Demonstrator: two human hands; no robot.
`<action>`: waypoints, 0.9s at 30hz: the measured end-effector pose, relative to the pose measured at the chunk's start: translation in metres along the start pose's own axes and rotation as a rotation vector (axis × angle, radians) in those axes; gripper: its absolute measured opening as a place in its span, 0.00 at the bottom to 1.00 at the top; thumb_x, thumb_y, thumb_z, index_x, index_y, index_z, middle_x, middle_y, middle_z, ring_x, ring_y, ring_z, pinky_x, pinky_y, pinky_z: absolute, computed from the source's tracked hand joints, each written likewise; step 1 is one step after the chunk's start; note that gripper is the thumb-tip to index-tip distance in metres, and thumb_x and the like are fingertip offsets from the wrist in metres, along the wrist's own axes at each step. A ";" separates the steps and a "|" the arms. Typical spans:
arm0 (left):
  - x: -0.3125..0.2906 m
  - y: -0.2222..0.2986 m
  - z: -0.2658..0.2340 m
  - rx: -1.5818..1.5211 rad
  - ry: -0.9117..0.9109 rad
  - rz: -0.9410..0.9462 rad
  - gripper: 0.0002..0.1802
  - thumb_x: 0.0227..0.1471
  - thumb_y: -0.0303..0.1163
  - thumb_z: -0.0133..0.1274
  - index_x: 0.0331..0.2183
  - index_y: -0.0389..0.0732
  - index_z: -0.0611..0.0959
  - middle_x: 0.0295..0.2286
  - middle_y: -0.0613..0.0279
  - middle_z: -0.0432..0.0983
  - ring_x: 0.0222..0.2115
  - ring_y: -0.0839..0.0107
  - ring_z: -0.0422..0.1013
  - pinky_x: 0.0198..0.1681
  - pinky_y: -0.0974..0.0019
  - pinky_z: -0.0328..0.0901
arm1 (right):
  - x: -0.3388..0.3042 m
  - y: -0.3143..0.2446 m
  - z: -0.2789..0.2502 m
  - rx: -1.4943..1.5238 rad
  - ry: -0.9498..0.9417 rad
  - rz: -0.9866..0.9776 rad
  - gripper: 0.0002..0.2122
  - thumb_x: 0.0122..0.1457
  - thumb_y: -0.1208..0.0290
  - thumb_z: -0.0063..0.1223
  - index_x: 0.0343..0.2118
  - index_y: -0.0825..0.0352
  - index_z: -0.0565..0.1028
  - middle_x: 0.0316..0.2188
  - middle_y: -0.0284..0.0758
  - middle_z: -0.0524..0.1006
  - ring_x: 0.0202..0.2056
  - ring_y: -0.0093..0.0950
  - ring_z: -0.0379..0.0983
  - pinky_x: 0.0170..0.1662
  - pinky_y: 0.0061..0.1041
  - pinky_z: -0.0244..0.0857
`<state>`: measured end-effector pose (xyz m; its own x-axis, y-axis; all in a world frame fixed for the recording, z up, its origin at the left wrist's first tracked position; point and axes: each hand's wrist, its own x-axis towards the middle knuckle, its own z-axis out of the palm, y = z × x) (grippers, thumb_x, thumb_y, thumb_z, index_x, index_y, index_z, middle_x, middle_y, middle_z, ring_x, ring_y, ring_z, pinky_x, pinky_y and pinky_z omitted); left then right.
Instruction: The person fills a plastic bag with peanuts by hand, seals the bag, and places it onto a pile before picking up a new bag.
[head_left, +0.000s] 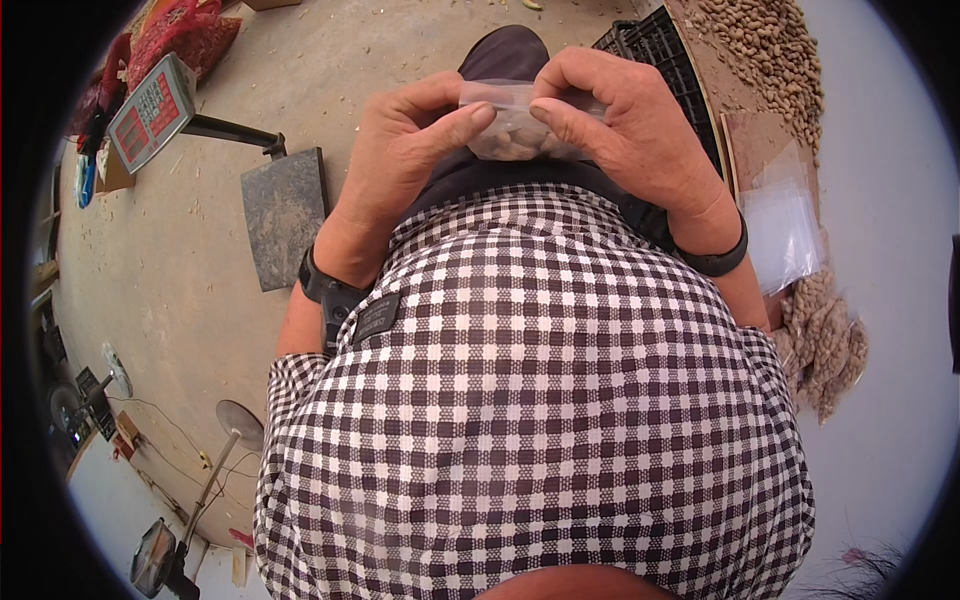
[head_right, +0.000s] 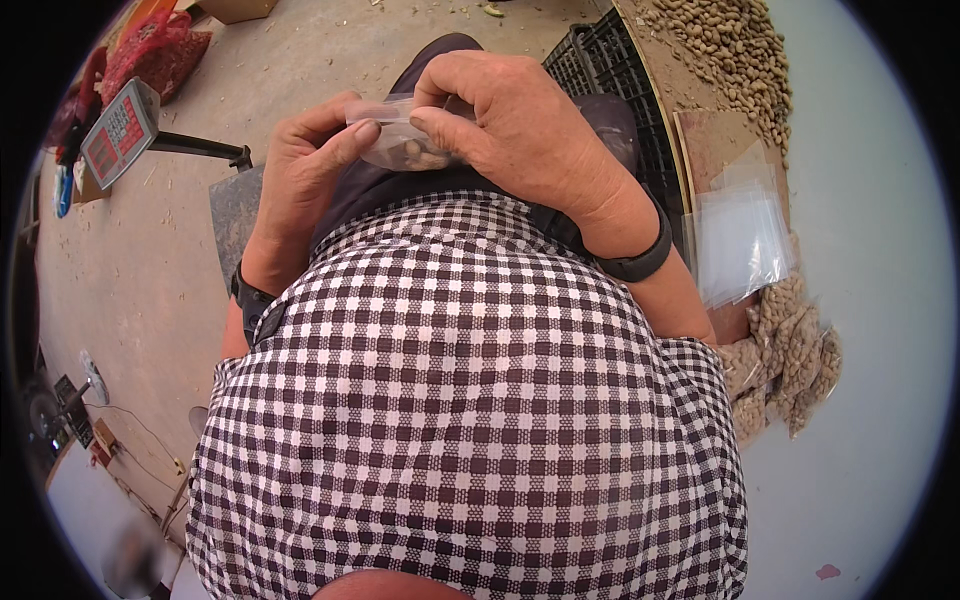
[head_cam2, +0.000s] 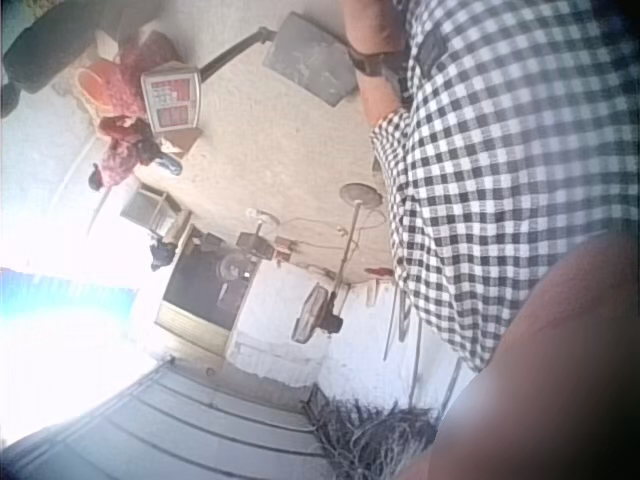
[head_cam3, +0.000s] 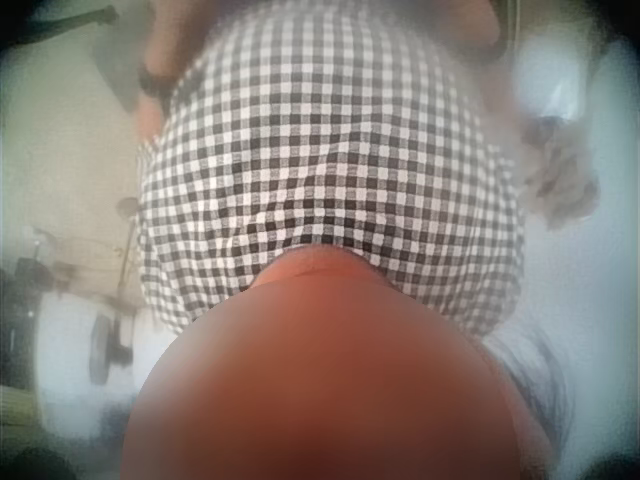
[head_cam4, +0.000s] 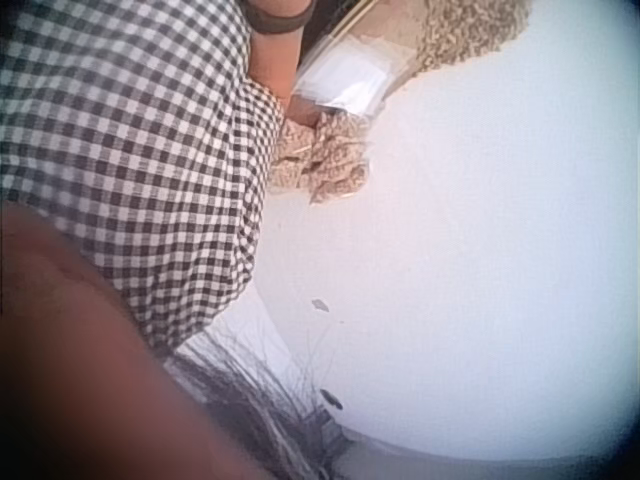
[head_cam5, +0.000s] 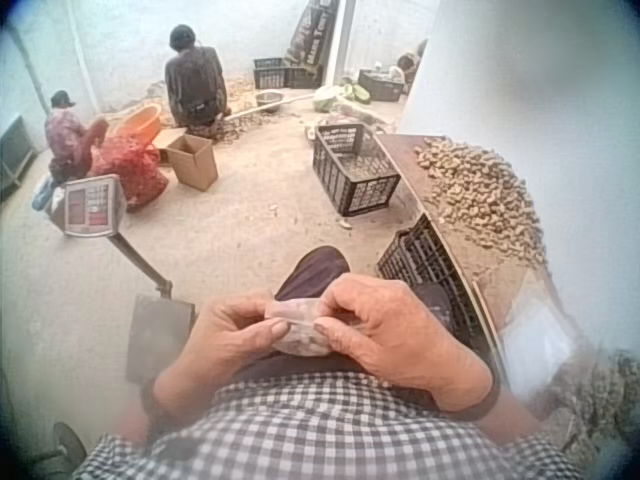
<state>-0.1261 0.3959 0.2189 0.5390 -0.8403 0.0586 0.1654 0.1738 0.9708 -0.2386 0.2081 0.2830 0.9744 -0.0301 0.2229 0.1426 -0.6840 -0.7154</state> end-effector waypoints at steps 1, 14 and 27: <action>-0.001 0.002 0.002 -0.008 0.009 -0.019 0.11 0.54 0.32 0.56 0.36 0.34 0.83 0.30 0.68 0.77 0.34 0.80 0.71 0.40 0.76 0.64 | -0.001 0.000 0.000 0.002 -0.022 0.021 0.06 0.57 0.71 0.56 0.31 0.70 0.75 0.25 0.37 0.75 0.26 0.27 0.72 0.30 0.24 0.66; 0.000 0.003 0.004 0.000 -0.012 -0.007 0.09 0.54 0.30 0.57 0.34 0.35 0.84 0.29 0.68 0.78 0.31 0.82 0.71 0.37 0.77 0.66 | -0.003 0.000 0.001 -0.005 -0.067 0.020 0.05 0.59 0.73 0.53 0.31 0.70 0.73 0.23 0.34 0.72 0.25 0.21 0.68 0.29 0.21 0.63; -0.001 0.000 0.005 0.012 -0.006 -0.015 0.07 0.54 0.31 0.58 0.27 0.39 0.81 0.25 0.74 0.72 0.29 0.84 0.66 0.34 0.78 0.59 | -0.003 0.001 0.001 -0.020 -0.078 0.003 0.07 0.58 0.72 0.53 0.31 0.70 0.73 0.23 0.35 0.71 0.25 0.25 0.68 0.30 0.24 0.63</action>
<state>-0.1308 0.3947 0.2201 0.5316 -0.8457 0.0456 0.1634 0.1552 0.9743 -0.2408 0.2083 0.2809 0.9855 0.0246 0.1680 0.1372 -0.6985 -0.7023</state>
